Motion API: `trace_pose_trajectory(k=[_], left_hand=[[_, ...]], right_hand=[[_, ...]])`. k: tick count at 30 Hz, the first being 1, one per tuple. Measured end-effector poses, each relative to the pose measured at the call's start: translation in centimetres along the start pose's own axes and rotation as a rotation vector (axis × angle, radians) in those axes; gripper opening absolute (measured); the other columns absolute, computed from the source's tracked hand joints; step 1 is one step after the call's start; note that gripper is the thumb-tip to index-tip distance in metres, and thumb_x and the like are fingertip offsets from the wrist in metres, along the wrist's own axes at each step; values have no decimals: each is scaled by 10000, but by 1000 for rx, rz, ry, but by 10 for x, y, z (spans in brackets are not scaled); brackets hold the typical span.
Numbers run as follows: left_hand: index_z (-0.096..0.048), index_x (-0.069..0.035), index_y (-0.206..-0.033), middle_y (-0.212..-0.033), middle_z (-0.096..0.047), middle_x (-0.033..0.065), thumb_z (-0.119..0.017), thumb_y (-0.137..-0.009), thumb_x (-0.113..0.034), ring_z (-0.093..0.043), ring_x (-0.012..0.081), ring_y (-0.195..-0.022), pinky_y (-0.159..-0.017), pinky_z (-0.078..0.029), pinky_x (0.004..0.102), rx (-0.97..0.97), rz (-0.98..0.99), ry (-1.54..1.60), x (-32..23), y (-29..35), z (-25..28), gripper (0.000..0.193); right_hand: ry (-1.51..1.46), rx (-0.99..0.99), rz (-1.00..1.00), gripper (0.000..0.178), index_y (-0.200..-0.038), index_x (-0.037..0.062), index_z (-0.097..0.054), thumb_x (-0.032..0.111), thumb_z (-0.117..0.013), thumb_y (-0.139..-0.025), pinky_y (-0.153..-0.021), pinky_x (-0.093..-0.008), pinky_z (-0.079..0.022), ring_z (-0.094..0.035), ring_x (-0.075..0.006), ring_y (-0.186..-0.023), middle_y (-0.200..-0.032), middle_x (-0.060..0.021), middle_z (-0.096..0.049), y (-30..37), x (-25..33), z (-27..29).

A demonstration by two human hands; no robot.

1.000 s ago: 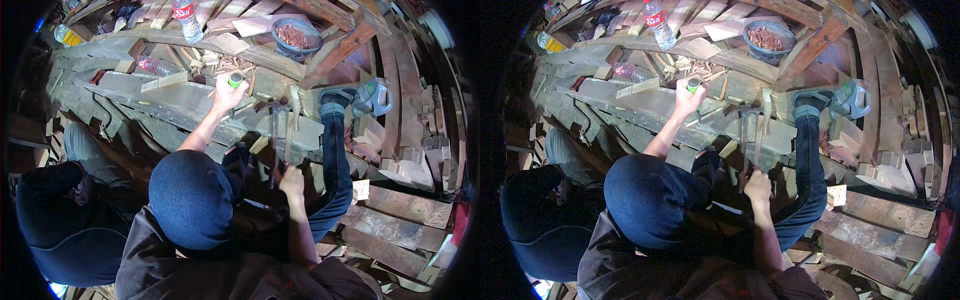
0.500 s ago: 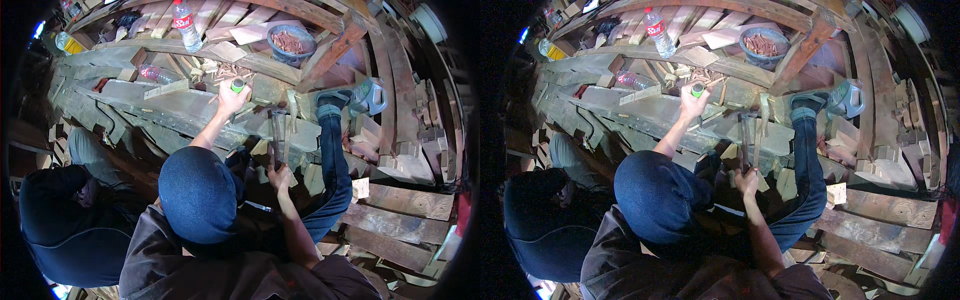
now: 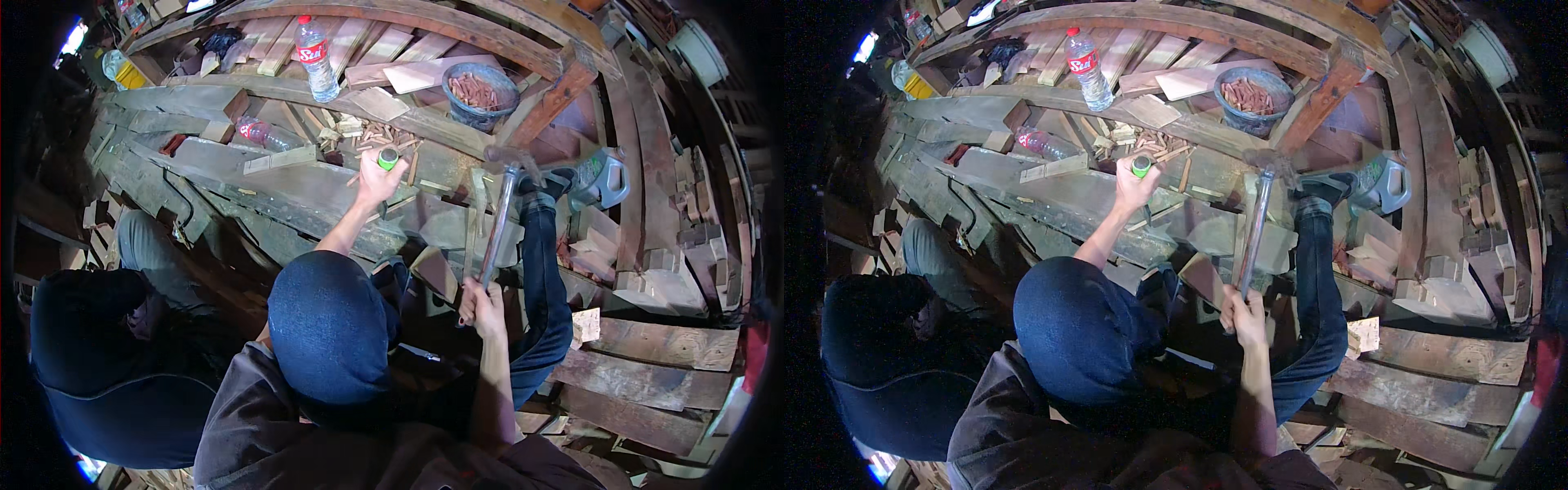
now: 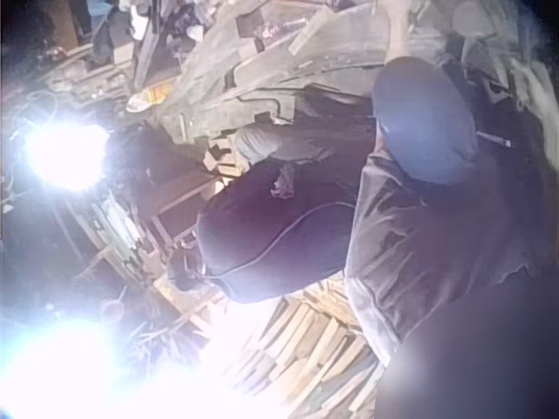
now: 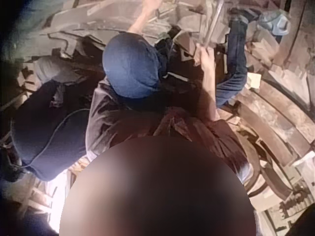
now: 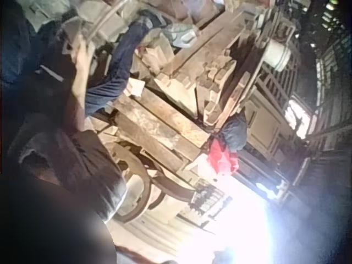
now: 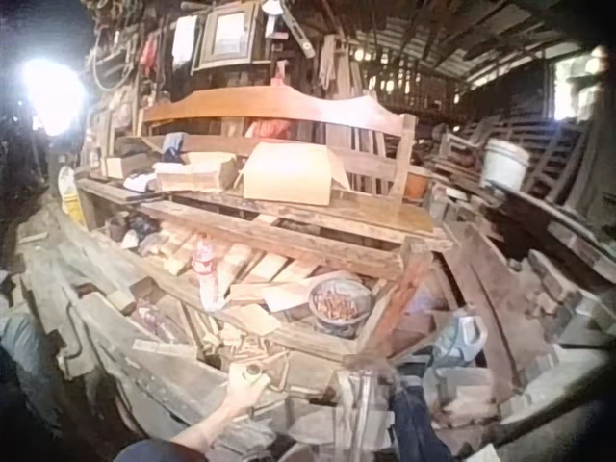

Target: Assembling and hammering small wooden pieces to create a structure in a workshop.

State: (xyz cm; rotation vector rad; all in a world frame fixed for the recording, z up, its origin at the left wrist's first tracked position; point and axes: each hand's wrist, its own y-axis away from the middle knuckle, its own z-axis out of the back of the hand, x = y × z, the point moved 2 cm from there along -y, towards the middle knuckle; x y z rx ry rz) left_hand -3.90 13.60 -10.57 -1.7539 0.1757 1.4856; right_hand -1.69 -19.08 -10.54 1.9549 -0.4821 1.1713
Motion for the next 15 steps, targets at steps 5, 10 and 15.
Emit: trace_pose_trajectory(k=[5,10,15], left_hand=[[-486,-57,-595,-560,-506,-31,-678,-803,-152,-431,45,-494,-452,-340,255,26,61,-30,-3,5,4,299],[-478,-57,-589,-553,-469,-35,-674,-789,-128,-411,57,-501,-464,-333,264,45,99,43,-9,8,-3,289],[-474,-47,-596,-544,-430,-18,-692,-729,-95,-393,77,-525,-503,-352,292,4,54,-24,-17,7,-8,260]], right_hand=[[90,-23,89,408,-626,106,-422,263,-588,-964,-294,-258,-256,-348,-79,-316,-470,31,-380,-22,30,-58],[483,-182,178,530,-607,54,-474,423,-524,-985,-410,-335,-312,-399,-112,-427,-473,4,-406,-25,51,-52],[793,-85,525,415,-817,-21,-568,358,-542,-984,-470,-373,-377,-429,-187,-448,-496,-119,-439,15,100,-71]])
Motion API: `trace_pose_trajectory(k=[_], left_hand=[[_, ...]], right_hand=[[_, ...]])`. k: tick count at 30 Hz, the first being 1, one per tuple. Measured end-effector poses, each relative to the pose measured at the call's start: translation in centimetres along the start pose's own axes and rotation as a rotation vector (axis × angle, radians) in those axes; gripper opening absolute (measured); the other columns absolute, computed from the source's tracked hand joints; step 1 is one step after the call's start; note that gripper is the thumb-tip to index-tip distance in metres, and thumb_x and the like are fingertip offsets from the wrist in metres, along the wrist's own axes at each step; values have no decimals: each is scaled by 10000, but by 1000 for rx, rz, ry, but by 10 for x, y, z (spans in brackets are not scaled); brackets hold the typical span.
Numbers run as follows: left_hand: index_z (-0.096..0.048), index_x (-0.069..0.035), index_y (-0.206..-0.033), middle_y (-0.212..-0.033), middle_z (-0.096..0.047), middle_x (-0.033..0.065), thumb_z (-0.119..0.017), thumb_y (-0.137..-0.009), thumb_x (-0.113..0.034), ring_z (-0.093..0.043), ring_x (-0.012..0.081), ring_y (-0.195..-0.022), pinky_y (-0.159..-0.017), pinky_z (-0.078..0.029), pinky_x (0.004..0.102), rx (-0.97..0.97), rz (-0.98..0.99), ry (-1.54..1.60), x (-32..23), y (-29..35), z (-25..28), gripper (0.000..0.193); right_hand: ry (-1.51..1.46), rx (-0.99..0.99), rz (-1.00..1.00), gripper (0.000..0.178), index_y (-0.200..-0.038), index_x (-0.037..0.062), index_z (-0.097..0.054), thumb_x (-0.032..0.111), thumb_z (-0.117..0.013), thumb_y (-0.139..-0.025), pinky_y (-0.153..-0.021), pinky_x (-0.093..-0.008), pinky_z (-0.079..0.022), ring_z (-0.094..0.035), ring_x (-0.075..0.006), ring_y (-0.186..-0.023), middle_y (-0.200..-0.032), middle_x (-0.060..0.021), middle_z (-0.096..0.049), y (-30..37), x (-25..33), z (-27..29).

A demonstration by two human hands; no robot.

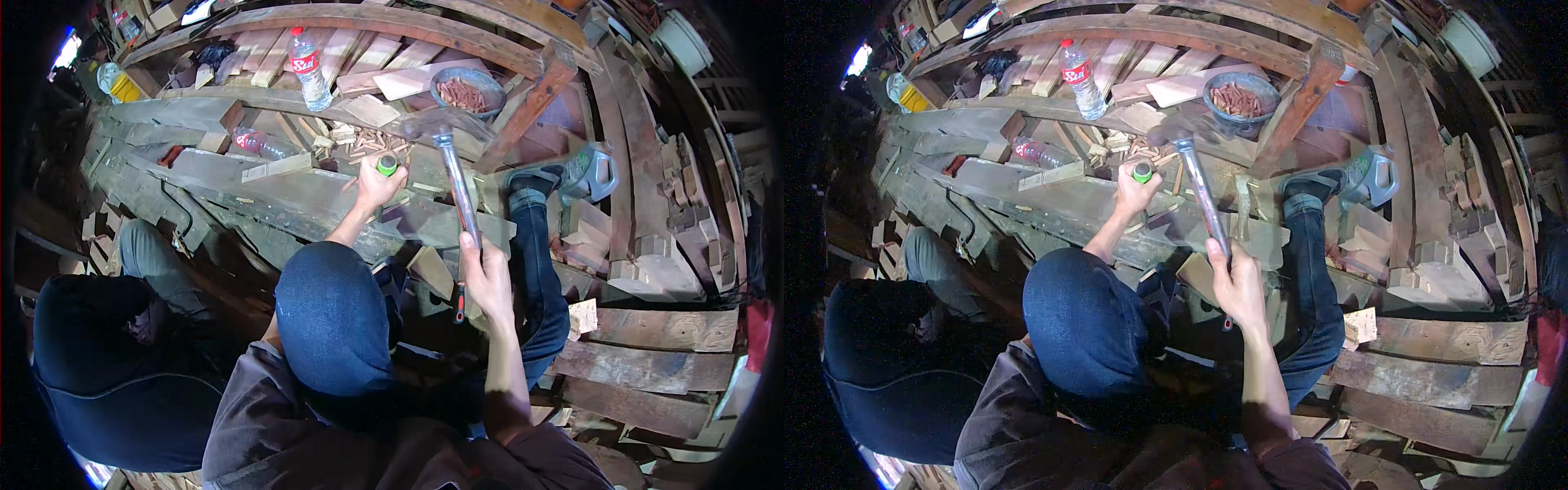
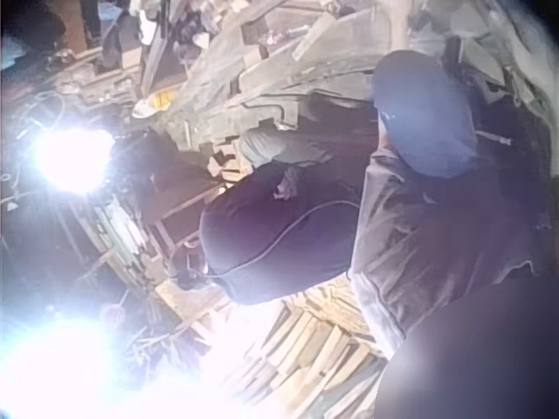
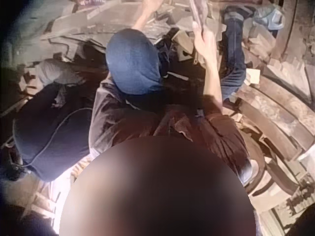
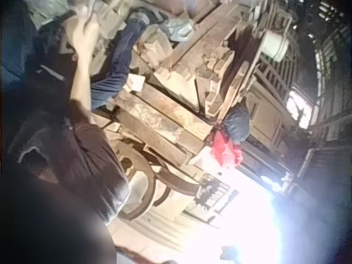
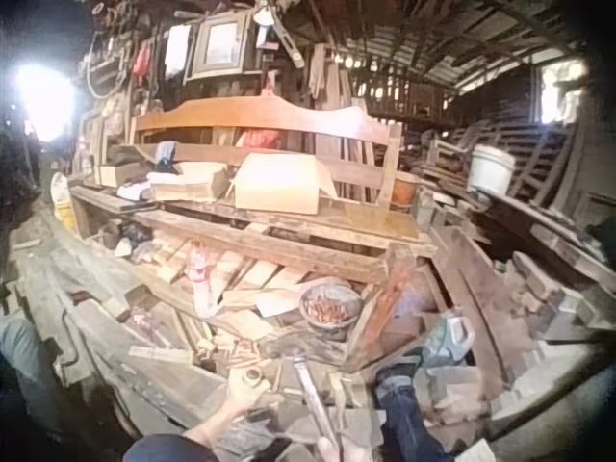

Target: Assembling and hammering small wooden pieces to create a structure in a workshop.

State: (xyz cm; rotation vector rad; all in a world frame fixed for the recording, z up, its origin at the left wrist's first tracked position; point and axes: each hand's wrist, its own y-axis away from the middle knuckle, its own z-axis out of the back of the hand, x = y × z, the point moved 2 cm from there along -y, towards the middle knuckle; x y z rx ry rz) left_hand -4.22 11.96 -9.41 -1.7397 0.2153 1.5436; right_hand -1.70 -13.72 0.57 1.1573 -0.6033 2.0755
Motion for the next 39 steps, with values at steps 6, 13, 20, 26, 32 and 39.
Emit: trace_pose_trajectory(k=[6,13,20,26,32,39], left_hand=[[-520,-37,-588,-537,-512,-11,-699,-726,-82,-437,72,-492,-476,-370,296,-30,87,43,14,1,2,231],[-491,-40,-574,-528,-487,-6,-683,-729,-85,-416,74,-490,-478,-361,294,-25,87,60,18,-6,7,251],[-521,-50,-585,-508,-493,-25,-658,-768,-71,-429,61,-453,-434,-341,265,21,93,76,34,-7,14,229],[-569,-36,-661,-513,-486,-26,-646,-811,-101,-431,53,-426,-401,-337,234,117,101,245,35,2,14,181],[-559,-21,-679,-527,-505,-6,-612,-817,-99,-437,67,-418,-395,-349,235,116,138,309,29,-1,16,167],[-497,-31,-713,-529,-459,15,-607,-819,-90,-389,77,-417,-388,-305,234,238,177,472,32,-5,23,164]], right_hand=[[224,107,-43,432,-793,-30,-577,364,-556,-970,-476,-419,-402,-557,-341,-466,-512,-191,-494,0,25,-1],[172,19,18,459,-802,-22,-587,404,-550,-970,-478,-380,-394,-467,-240,-437,-508,-154,-475,-5,43,13],[164,29,29,414,-855,-6,-580,386,-539,-980,-486,-377,-402,-489,-250,-446,-527,-162,-492,-7,65,18],[213,94,-7,396,-884,-9,-585,373,-543,-978,-493,-393,-399,-515,-291,-464,-557,-189,-509,-6,56,16],[260,114,-74,435,-840,-29,-596,383,-547,-968,-496,-442,-410,-560,-385,-494,-543,-233,-516,-10,50,10],[258,132,-34,425,-823,-23,-583,373,-546,-970,-504,-454,-414,-577,-424,-543,-574,-247,-536,-12,47,7]])
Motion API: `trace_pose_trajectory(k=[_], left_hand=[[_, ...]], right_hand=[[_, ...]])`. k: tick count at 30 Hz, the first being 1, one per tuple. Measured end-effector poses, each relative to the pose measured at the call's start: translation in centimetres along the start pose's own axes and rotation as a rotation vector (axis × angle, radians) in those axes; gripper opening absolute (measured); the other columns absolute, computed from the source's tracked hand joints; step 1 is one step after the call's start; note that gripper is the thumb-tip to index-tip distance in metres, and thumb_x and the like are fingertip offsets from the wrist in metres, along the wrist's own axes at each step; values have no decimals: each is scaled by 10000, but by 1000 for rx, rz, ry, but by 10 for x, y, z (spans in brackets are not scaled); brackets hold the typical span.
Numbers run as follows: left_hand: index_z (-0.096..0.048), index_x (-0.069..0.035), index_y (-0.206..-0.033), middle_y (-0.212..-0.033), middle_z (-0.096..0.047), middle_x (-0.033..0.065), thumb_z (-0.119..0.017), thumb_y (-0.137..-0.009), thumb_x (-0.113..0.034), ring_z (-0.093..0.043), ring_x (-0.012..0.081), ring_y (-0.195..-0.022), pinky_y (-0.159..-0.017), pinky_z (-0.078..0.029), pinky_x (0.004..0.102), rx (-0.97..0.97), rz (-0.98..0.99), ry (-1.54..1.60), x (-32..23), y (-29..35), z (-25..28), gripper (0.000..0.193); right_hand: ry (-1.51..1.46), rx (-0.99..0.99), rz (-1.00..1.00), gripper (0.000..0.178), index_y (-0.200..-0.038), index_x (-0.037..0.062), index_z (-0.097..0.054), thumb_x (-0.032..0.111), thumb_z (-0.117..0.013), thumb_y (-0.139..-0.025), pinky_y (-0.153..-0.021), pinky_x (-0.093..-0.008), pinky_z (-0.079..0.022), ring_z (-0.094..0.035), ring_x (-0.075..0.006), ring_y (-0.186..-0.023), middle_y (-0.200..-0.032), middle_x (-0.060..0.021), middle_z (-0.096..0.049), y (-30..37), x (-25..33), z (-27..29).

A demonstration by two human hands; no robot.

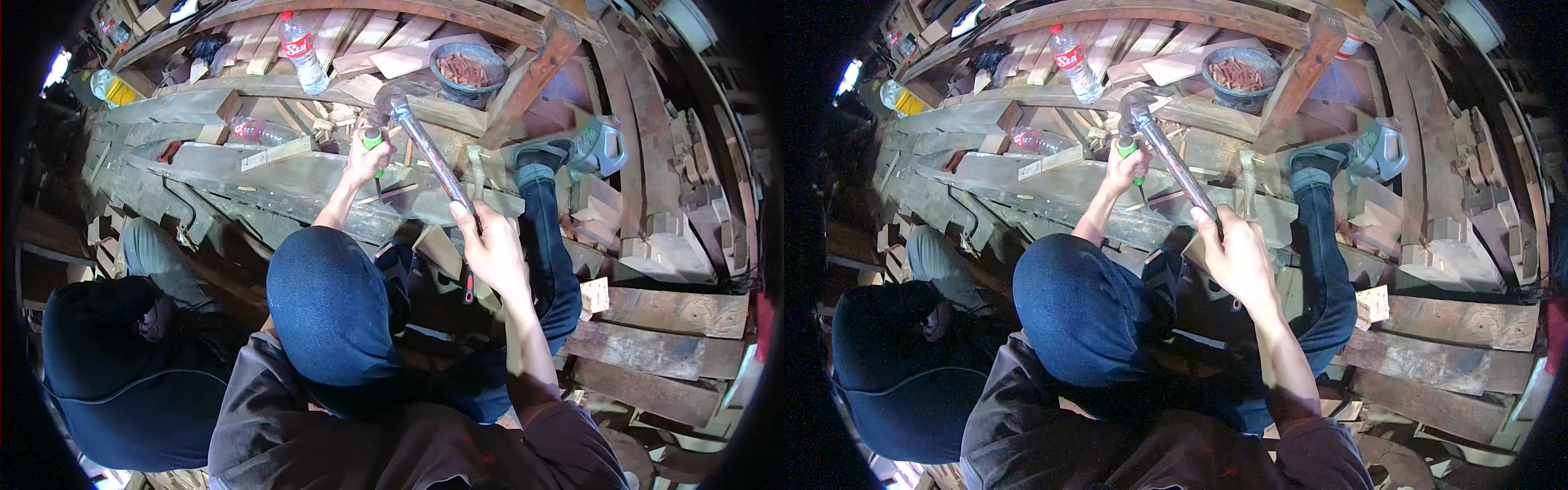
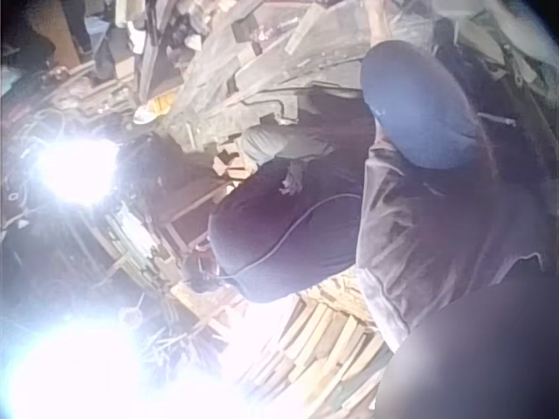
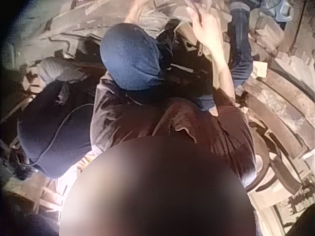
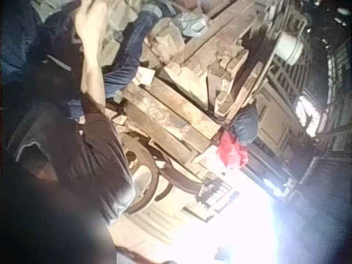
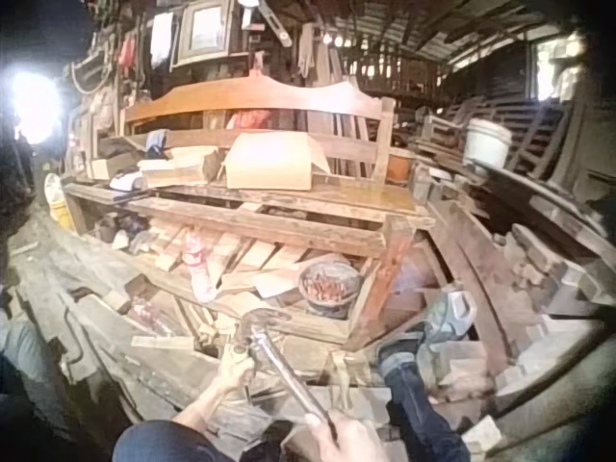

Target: Assembling and hammering small wooden pieces to create a structure in a workshop.

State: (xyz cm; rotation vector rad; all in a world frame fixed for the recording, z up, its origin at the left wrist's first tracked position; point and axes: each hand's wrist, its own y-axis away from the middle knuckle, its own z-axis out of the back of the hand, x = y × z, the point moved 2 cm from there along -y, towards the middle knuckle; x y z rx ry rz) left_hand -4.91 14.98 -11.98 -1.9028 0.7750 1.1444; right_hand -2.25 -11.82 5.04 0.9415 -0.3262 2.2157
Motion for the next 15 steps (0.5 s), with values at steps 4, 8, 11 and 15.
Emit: trace_pose_trajectory(k=[4,8,11,15], left_hand=[[-469,-31,-719,-519,-408,-2,-598,-824,-100,-344,74,-412,-386,-279,238,28,95,138,-2,-1,-2,180],[-470,-25,-714,-524,-412,-1,-605,-817,-107,-350,68,-415,-388,-278,234,145,107,133,1,-4,-7,188],[-494,-58,-699,-521,-459,-1,-607,-779,-33,-390,68,-401,-376,-285,233,104,112,142,2,-5,-9,140],[-495,-24,-714,-517,-423,-2,-596,-814,-101,-359,67,-409,-386,-276,232,11,80,89,1,-3,-8,162]], right_hand=[[-28,-17,16,426,-776,-23,-544,355,-552,-972,-499,-447,-412,-575,-410,-529,-552,-231,-520,2,-2,2],[-43,-42,36,476,-754,-30,-529,389,-526,-980,-493,-434,-408,-559,-385,-497,-523,-213,-500,1,-9,5],[-65,-23,7,476,-755,-34,-532,386,-526,-981,-493,-437,-409,-560,-387,-498,-524,-216,-502,0,-11,5],[-47,-14,-6,477,-764,-37,-537,386,-522,-982,-495,-440,-408,-558,-392,-499,-528,-223,-500,-3,-8,5]])
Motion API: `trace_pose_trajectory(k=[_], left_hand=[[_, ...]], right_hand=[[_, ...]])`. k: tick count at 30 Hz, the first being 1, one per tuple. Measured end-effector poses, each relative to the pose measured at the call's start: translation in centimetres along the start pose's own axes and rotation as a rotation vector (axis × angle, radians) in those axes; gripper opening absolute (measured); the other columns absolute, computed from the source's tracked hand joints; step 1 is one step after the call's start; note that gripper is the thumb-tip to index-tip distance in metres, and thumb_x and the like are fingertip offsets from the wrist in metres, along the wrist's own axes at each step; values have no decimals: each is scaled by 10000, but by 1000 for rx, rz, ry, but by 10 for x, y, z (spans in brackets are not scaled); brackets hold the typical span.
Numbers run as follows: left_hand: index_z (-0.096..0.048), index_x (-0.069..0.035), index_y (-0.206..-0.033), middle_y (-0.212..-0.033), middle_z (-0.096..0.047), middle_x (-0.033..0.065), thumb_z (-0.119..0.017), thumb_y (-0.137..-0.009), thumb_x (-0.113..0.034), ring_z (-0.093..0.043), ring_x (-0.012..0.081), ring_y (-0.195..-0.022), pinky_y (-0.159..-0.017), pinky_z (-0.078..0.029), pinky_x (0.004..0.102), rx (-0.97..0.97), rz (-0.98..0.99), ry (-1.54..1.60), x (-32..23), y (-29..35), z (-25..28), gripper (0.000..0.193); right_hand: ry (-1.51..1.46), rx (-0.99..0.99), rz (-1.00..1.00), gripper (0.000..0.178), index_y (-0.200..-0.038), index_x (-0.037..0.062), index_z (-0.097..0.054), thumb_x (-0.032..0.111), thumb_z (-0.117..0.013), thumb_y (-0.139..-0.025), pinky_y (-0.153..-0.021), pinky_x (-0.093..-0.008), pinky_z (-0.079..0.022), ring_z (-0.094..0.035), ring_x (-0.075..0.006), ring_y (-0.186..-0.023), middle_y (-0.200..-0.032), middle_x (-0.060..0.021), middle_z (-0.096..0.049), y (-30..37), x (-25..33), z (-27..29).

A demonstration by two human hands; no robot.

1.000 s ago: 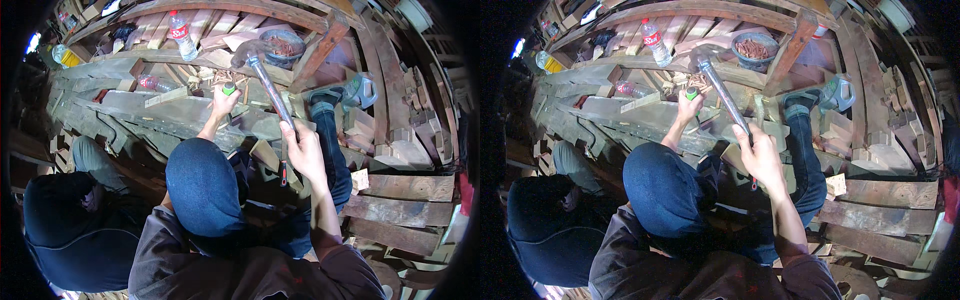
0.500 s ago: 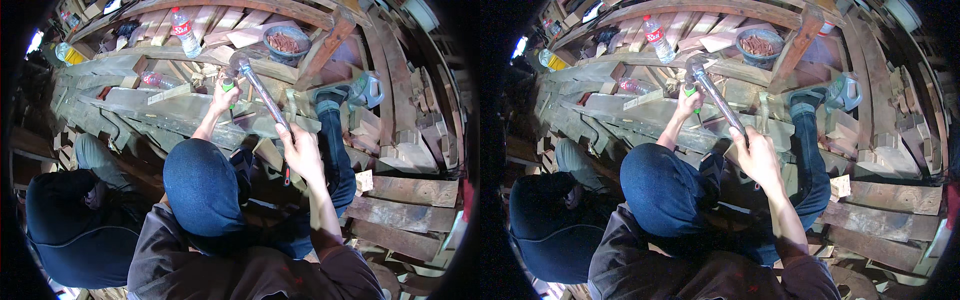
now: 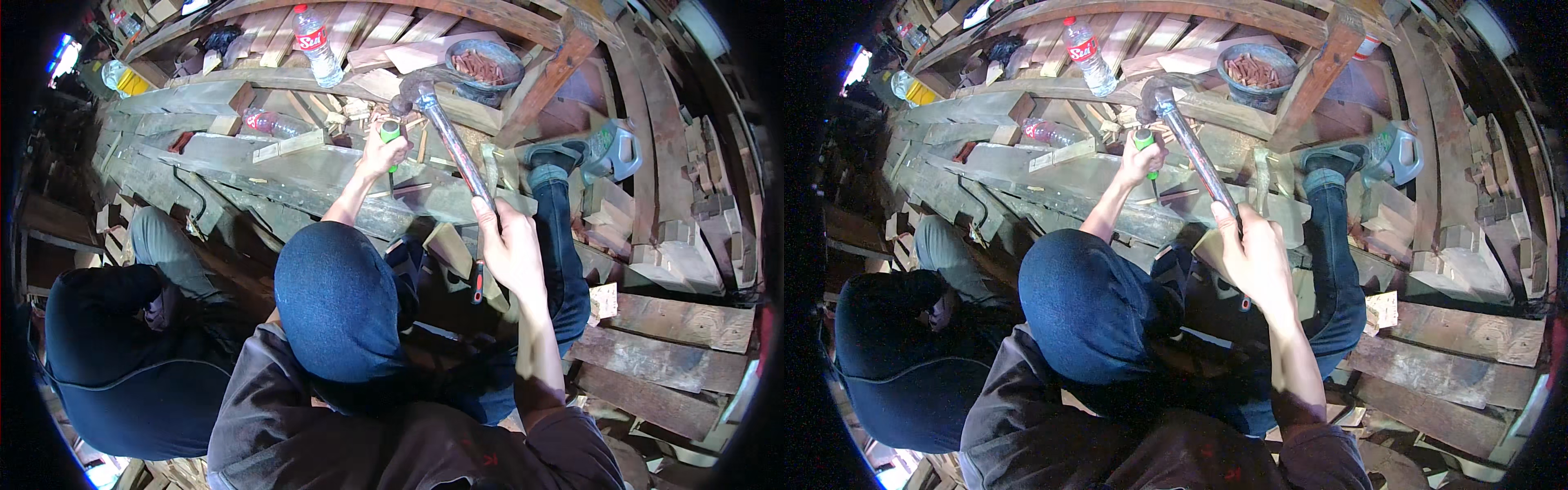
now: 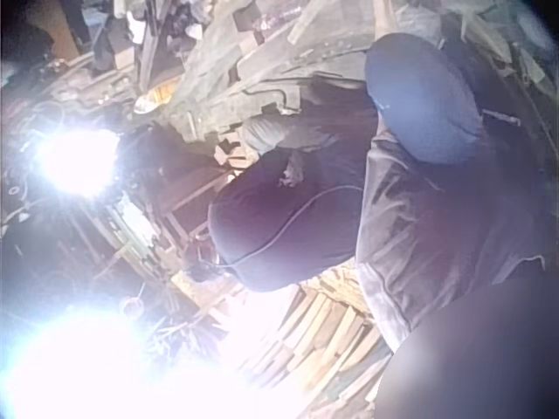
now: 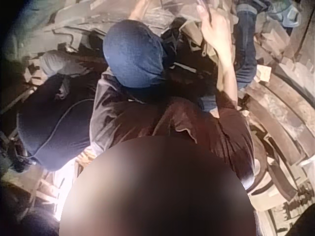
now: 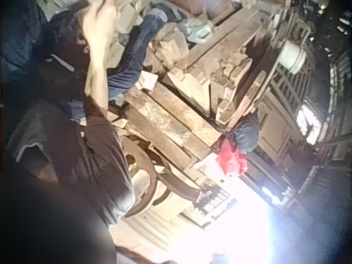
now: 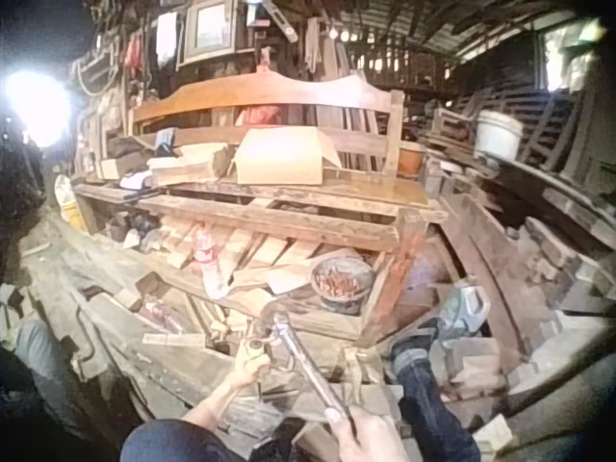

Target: Assembling and hammering small wooden pieces to create a structure in a workshop.

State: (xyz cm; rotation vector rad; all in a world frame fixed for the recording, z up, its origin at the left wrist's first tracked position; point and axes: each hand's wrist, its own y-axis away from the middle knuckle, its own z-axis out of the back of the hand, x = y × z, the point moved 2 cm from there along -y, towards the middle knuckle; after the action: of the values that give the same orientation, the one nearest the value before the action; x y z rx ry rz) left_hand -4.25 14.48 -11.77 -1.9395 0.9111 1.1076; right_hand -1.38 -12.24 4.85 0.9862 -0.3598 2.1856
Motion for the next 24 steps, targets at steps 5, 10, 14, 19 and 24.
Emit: trace_pose_trajectory(k=[5,10,14,19,24], left_hand=[[-490,-37,-687,-507,-422,-3,-586,-805,-102,-355,74,-402,-384,-272,239,-38,-30,-22,-4,3,8,166],[-490,-45,-689,-513,-398,-13,-568,-787,-79,-327,72,-397,-379,-266,239,-36,-49,11,-9,7,3,130],[-524,-27,-675,-497,-463,-1,-619,-768,-43,-408,69,-388,-366,-284,236,-78,-12,78,-5,6,5,134],[-501,-30,-657,-499,-450,10,-560,-776,-78,-390,79,-397,-379,-299,225,4,-108,-60,-10,6,4,141],[-534,-17,-672,-504,-484,17,-607,-771,-110,-429,88,-397,-381,-330,242,-50,-77,-53,-5,5,8,154]], right_hand=[[56,-5,77,463,-796,-44,-553,378,-523,-982,-506,-449,-410,-566,-427,-537,-547,-242,-502,-8,17,3],[57,32,89,427,-871,-40,-590,365,-516,-984,-536,-467,-428,-597,-438,-597,-578,-248,-539,-14,21,3],[180,115,113,413,-866,-42,-594,347,-517,-983,-540,-489,-439,-610,-434,-612,-588,-247,-556,-18,23,2],[230,71,142,416,-847,-48,-590,336,-511,-986,-515,-484,-439,-610,-429,-583,-566,-243,-550,-17,38,6],[256,53,166,431,-854,-56,-580,342,-492,-994,-512,-487,-457,-613,-422,-558,-555,-241,-556,-21,38,4]])
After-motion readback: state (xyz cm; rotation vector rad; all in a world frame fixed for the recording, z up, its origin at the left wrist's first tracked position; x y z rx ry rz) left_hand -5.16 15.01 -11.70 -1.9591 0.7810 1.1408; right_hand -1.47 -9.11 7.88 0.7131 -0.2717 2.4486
